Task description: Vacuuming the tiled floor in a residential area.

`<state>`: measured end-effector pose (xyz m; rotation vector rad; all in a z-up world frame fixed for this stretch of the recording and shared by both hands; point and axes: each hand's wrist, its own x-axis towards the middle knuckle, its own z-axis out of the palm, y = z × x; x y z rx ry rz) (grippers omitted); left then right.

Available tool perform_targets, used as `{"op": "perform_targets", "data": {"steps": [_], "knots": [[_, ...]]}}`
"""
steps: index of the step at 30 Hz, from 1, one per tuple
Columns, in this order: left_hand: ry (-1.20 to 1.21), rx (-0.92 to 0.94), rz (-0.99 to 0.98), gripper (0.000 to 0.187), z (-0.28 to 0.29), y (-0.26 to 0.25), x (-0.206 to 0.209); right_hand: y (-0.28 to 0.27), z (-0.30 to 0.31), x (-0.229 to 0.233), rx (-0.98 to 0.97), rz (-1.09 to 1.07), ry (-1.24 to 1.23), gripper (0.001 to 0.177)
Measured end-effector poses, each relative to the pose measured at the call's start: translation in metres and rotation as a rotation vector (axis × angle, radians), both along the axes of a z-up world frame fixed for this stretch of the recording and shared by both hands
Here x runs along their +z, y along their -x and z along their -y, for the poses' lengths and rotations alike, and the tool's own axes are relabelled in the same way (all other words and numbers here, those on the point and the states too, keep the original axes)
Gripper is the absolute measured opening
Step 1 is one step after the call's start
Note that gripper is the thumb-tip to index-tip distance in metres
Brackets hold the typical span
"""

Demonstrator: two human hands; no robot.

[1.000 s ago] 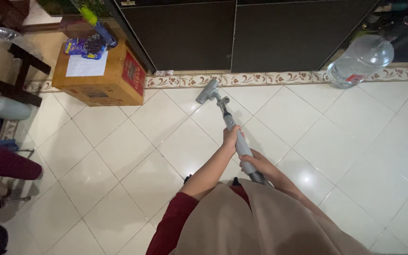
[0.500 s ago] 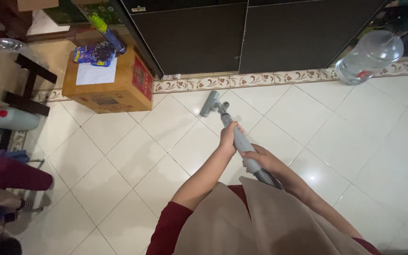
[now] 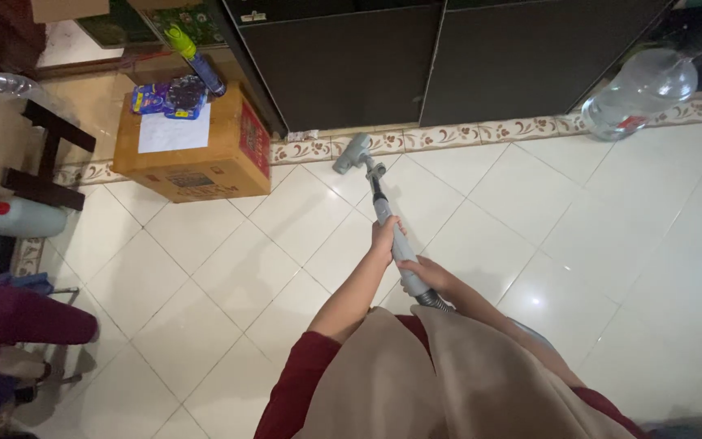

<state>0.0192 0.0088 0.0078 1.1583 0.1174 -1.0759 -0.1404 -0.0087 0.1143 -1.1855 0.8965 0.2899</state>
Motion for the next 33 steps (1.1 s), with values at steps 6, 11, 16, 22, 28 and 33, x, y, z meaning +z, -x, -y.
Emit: {"op": "perform_targets", "data": {"steps": [6, 11, 16, 22, 28, 33], "knots": [[0.058, 0.030, -0.190, 0.018, -0.002, -0.028, 0.018, -0.012, -0.009, 0.024, -0.060, 0.127, 0.000, 0.059], [0.131, 0.022, -0.429, 0.020, 0.001, -0.048, 0.036, -0.019, -0.019, 0.077, -0.066, 0.206, 0.012, 0.058], [0.122, -0.017, -0.459, 0.020, -0.008, -0.057, 0.044, -0.032, -0.037, 0.098, -0.117, 0.237, -0.002, 0.061], [0.037, -0.123, -0.223, 0.021, -0.036, -0.054, 0.017, -0.043, -0.054, 0.015, -0.208, 0.098, -0.013, 0.065], [0.021, -0.135, -0.131, 0.020, -0.057, -0.049, 0.008, -0.037, -0.053, -0.048, -0.163, 0.017, 0.037, 0.067], [0.016, -0.122, -0.156, 0.021, -0.053, -0.046, 0.016, -0.033, -0.047, -0.038, -0.097, -0.044, 0.134, 0.069]]}}
